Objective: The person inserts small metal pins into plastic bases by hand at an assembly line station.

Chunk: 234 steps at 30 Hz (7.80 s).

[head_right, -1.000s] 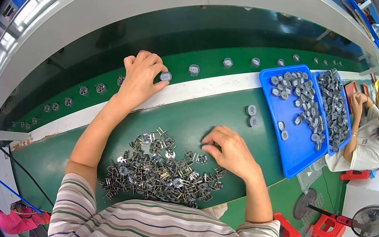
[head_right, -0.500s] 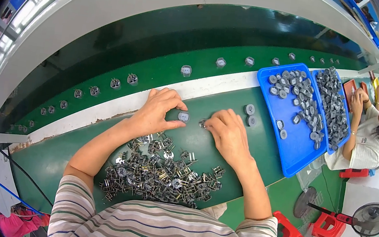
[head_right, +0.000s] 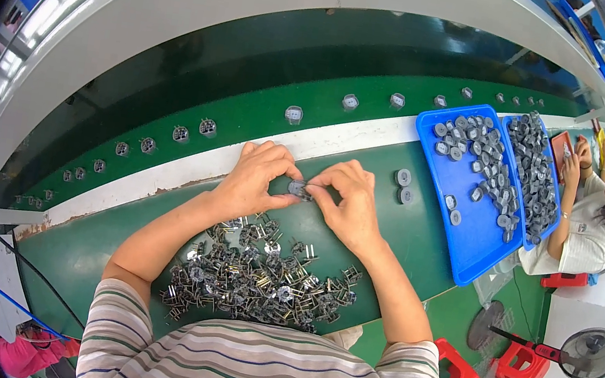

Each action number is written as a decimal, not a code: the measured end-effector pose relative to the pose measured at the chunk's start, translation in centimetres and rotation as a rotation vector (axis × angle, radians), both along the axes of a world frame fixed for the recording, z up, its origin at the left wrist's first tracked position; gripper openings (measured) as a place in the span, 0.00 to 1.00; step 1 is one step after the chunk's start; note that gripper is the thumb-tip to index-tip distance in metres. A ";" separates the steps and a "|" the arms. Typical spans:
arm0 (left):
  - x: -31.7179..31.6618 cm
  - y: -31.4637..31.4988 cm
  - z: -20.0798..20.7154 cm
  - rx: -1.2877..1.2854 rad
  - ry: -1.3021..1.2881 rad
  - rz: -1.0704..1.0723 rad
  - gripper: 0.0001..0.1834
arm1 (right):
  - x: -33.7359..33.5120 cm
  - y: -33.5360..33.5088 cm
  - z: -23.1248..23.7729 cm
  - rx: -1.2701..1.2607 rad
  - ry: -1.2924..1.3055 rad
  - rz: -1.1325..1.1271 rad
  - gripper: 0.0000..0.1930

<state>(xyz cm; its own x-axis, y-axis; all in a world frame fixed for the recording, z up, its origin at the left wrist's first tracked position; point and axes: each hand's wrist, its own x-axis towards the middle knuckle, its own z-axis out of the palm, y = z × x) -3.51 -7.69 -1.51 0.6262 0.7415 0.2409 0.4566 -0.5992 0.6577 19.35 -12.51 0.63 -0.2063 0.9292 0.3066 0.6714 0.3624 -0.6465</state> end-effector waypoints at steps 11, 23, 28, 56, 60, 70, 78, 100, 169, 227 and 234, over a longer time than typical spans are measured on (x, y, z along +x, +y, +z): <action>0.0 0.0 -0.3 0.024 -0.006 0.006 0.19 | -1.7 0.9 -0.7 0.344 -0.225 0.108 0.09; -5.5 4.4 1.9 0.270 0.170 0.442 0.13 | 1.2 -3.7 2.0 -0.268 -0.063 0.415 0.11; -7.0 6.4 0.9 0.273 0.365 0.543 0.17 | 1.3 -4.5 1.6 -0.242 -0.101 0.435 0.09; 0.2 -0.6 0.8 -0.076 -0.017 -0.037 0.21 | 2.5 -4.0 1.4 0.264 -0.396 0.183 0.12; -0.1 -0.3 0.7 -0.079 0.006 -0.055 0.19 | 2.1 -2.6 1.5 0.160 -0.240 0.160 0.09; 0.2 -0.3 -0.1 -0.065 -0.008 -0.044 0.18 | -0.1 0.5 -0.7 -0.053 0.096 0.116 0.08; 0.2 -0.4 0.1 -0.051 -0.019 -0.022 0.18 | -1.3 0.4 -1.3 0.273 -0.115 0.090 0.12; -3.0 7.3 1.8 0.328 0.421 0.504 0.24 | 3.1 -6.0 1.5 -0.243 0.013 0.434 0.09; -0.9 1.5 0.9 0.027 0.042 -0.191 0.19 | 1.4 -4.3 1.7 -0.023 -0.108 0.072 0.13; 0.1 -0.5 0.0 -0.061 -0.079 -0.041 0.17 | -0.2 -0.1 -2.4 -0.089 0.205 0.060 0.12; -4.6 3.6 2.4 0.320 0.142 0.419 0.15 | 0.5 -4.9 2.0 -0.225 -0.014 0.363 0.12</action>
<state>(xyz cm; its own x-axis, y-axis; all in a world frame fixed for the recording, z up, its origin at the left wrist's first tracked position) -8.12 -4.05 0.92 0.3351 0.8381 0.4305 0.7703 -0.5068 0.3870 19.85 -17.45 2.67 -0.5354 0.8387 0.0995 0.5355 0.4282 -0.7280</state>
